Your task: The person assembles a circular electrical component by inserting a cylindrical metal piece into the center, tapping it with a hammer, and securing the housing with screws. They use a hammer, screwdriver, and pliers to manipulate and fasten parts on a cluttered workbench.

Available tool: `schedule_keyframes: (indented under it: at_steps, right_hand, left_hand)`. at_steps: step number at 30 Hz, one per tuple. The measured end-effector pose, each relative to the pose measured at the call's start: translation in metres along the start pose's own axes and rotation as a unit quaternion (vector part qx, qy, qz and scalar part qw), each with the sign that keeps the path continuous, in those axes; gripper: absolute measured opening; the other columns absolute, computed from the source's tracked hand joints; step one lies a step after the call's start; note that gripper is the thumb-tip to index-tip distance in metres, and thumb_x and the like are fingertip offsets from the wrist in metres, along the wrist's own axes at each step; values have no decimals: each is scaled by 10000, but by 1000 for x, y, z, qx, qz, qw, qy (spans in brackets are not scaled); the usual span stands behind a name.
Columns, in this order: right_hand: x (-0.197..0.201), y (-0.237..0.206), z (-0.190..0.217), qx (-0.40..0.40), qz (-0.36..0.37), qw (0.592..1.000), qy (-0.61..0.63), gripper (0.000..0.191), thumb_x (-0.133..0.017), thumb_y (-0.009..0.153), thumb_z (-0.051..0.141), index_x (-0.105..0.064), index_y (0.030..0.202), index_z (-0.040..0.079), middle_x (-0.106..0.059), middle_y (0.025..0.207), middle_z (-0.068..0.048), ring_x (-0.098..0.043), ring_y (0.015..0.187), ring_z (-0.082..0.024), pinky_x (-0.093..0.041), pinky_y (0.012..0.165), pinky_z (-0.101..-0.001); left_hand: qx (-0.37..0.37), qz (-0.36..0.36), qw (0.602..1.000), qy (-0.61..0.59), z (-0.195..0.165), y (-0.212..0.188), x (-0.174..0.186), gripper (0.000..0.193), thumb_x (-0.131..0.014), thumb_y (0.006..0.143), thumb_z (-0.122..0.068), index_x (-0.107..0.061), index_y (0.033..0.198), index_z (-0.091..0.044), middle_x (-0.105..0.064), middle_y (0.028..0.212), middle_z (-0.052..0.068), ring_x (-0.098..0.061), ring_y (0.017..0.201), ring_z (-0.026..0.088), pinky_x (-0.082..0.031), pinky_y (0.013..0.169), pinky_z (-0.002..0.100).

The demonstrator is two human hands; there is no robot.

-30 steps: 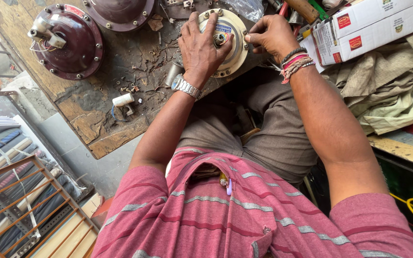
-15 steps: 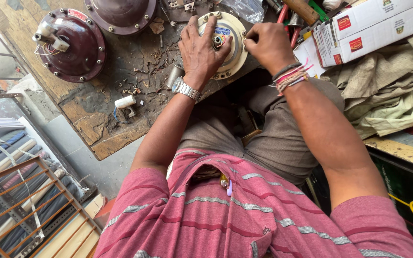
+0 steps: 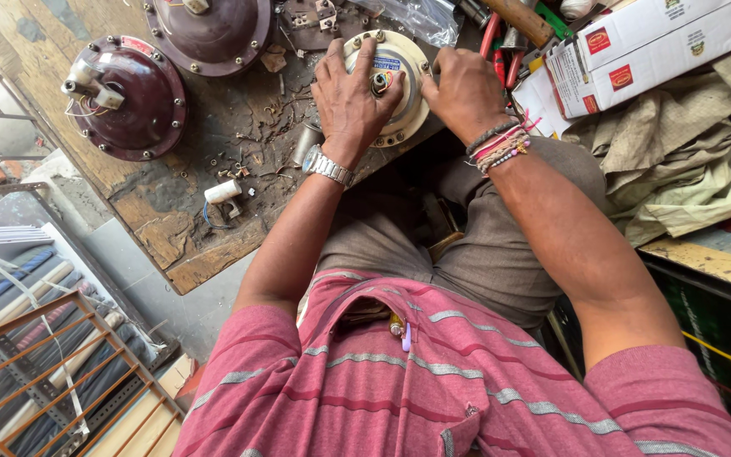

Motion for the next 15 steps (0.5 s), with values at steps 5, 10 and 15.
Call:
schedule_keyframes:
  at_steps: [5,10,15]
  right_hand:
    - [1,4,7,-40,68,997,-2,274,-726,974,263,-700,918,-4,-717,862,-198,-718,786,-358,-597,734,-465]
    - [5,3,6,-11,2,1000,17,279,-778,893,256,-702,898,-12,-703,847,-228,-705,753,-386,-574,684,-487]
    - [-10,3,-1,21,-4,1000,-9,247,-735,909,261,-686,865,23,-711,854,-189,-704,779,-389,-580,731,-487]
  left_hand:
    - [9,26,999,-19,0,0,1,672,-682,885,-591,-526,1450,-263,-407,1478,262,-419,1300,412,-423,976,532]
    - [-25,-15,1000,7,-1,0,5,699,-694,887,-602,-529,1459,-234,-416,1439,271,-410,1300,439,-408,1007,558]
    - [4,11,1000,-12,-3,0,3,694,-685,871,-599,-541,1443,-233,-421,1456,272,-425,1295,428,-418,988,531]
Point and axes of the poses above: each hand's wrist, its own y-axis towards the middle knuckle, its own x-axis out of the back of the hand, z = x × y, the point moved 1 cm from there along y, towards the middle knuckle
